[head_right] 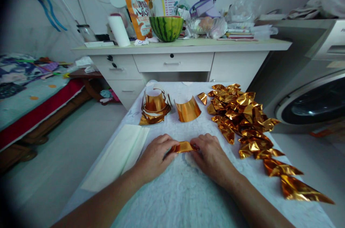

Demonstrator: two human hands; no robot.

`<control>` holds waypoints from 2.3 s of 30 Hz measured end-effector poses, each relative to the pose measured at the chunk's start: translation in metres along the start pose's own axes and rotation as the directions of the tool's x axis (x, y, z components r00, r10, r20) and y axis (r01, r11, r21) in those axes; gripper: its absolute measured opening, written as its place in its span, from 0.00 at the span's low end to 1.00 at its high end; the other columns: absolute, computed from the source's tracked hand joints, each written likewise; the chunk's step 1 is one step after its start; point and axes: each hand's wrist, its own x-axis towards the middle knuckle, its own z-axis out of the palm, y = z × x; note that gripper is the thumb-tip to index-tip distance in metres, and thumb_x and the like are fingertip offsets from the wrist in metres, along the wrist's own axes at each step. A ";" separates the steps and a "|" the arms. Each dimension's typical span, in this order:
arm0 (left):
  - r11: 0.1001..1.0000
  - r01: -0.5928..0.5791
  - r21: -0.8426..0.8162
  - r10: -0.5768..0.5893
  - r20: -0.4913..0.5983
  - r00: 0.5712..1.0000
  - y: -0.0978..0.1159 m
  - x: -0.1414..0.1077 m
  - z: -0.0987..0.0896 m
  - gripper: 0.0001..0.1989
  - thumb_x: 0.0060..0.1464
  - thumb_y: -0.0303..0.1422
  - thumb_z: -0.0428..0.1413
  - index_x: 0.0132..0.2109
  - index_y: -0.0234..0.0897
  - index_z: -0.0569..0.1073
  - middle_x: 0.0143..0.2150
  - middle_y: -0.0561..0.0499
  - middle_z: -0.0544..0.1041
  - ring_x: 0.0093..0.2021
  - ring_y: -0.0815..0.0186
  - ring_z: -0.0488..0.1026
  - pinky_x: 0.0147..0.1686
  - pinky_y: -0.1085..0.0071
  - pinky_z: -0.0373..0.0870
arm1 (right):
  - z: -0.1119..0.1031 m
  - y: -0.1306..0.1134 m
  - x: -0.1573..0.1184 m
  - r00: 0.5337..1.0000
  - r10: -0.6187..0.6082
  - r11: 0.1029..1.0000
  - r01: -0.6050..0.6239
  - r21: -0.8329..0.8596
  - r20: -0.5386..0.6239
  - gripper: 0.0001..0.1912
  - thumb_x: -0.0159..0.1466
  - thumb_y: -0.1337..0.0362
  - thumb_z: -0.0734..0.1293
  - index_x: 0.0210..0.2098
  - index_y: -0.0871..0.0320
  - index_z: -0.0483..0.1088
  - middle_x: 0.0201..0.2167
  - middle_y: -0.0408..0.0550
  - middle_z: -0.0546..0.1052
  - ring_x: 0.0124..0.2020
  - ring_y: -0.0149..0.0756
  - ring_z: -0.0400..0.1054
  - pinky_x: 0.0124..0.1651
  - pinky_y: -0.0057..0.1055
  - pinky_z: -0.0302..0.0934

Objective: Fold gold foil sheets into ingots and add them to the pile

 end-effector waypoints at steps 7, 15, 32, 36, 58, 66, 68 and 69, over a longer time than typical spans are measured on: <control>0.998 0.043 -0.039 -0.043 -0.010 0.999 0.006 0.001 -0.004 0.10 0.59 0.27 0.52 0.45 0.38 0.75 0.41 0.50 0.73 0.42 0.64 0.71 0.43 0.69 0.67 | 0.003 -0.002 0.000 1.000 0.018 0.999 -0.018 0.027 0.003 0.07 0.64 0.68 0.62 0.38 0.56 0.72 0.31 0.47 0.74 0.36 0.40 0.65 0.40 0.36 0.56; 0.996 0.038 -0.078 -0.042 -0.059 0.997 0.005 0.001 -0.002 0.08 0.61 0.28 0.50 0.41 0.39 0.75 0.39 0.50 0.74 0.40 0.65 0.73 0.40 0.71 0.68 | 0.002 -0.006 -0.001 0.996 0.080 0.990 -0.074 0.120 -0.043 0.05 0.61 0.68 0.62 0.36 0.56 0.69 0.31 0.47 0.73 0.34 0.39 0.66 0.38 0.34 0.59; 0.969 0.089 -0.230 -0.132 -0.181 0.975 0.007 0.001 -0.008 0.11 0.50 0.20 0.51 0.35 0.37 0.75 0.33 0.53 0.75 0.30 0.69 0.71 0.34 0.74 0.66 | -0.004 -0.009 -0.004 0.999 -0.011 0.973 0.022 0.231 -0.050 0.08 0.66 0.65 0.60 0.44 0.55 0.67 0.34 0.47 0.76 0.35 0.37 0.70 0.37 0.32 0.62; 0.954 0.108 -0.278 -0.161 -0.173 0.972 0.008 0.002 -0.010 0.11 0.48 0.20 0.51 0.33 0.36 0.75 0.31 0.54 0.74 0.27 0.71 0.68 0.30 0.76 0.64 | -0.004 -0.008 -0.005 0.997 -0.057 0.956 0.072 0.283 -0.061 0.07 0.68 0.66 0.58 0.42 0.54 0.66 0.32 0.45 0.75 0.34 0.35 0.69 0.35 0.30 0.61; 0.397 0.276 -0.875 -0.220 0.201 0.955 0.000 0.001 -0.014 0.15 0.48 0.34 0.62 0.43 0.31 0.75 0.28 0.51 0.78 0.29 0.69 0.74 0.35 0.73 0.67 | -0.013 0.012 -0.002 0.940 0.212 0.258 -0.317 0.913 0.266 0.16 0.58 0.53 0.73 0.31 0.59 0.69 0.23 0.39 0.71 0.25 0.27 0.60 0.31 0.26 0.53; 0.335 0.268 -0.903 -0.236 0.194 0.952 -0.002 0.003 -0.013 0.16 0.47 0.36 0.64 0.39 0.30 0.75 0.28 0.51 0.76 0.27 0.70 0.71 0.31 0.74 0.65 | -0.015 0.015 -0.004 0.914 0.150 0.120 -0.395 0.911 0.376 0.19 0.50 0.57 0.78 0.36 0.60 0.73 0.25 0.42 0.76 0.26 0.26 0.65 0.31 0.24 0.54; 0.315 0.250 -0.915 -0.230 0.182 0.956 -0.003 0.003 -0.011 0.16 0.47 0.37 0.65 0.39 0.31 0.74 0.28 0.52 0.75 0.28 0.71 0.70 0.31 0.74 0.64 | -0.014 0.015 -0.004 0.918 0.139 0.120 -0.389 0.913 0.373 0.18 0.51 0.57 0.78 0.36 0.60 0.73 0.25 0.42 0.76 0.26 0.26 0.66 0.31 0.24 0.55; 0.308 0.241 -0.920 -0.226 0.175 0.958 -0.003 0.003 -0.011 0.16 0.47 0.37 0.65 0.39 0.31 0.74 0.28 0.52 0.74 0.28 0.71 0.69 0.31 0.74 0.63 | -0.014 0.014 -0.004 0.921 0.131 0.123 -0.383 0.915 0.368 0.18 0.52 0.57 0.78 0.36 0.60 0.73 0.25 0.42 0.76 0.26 0.26 0.65 0.31 0.24 0.54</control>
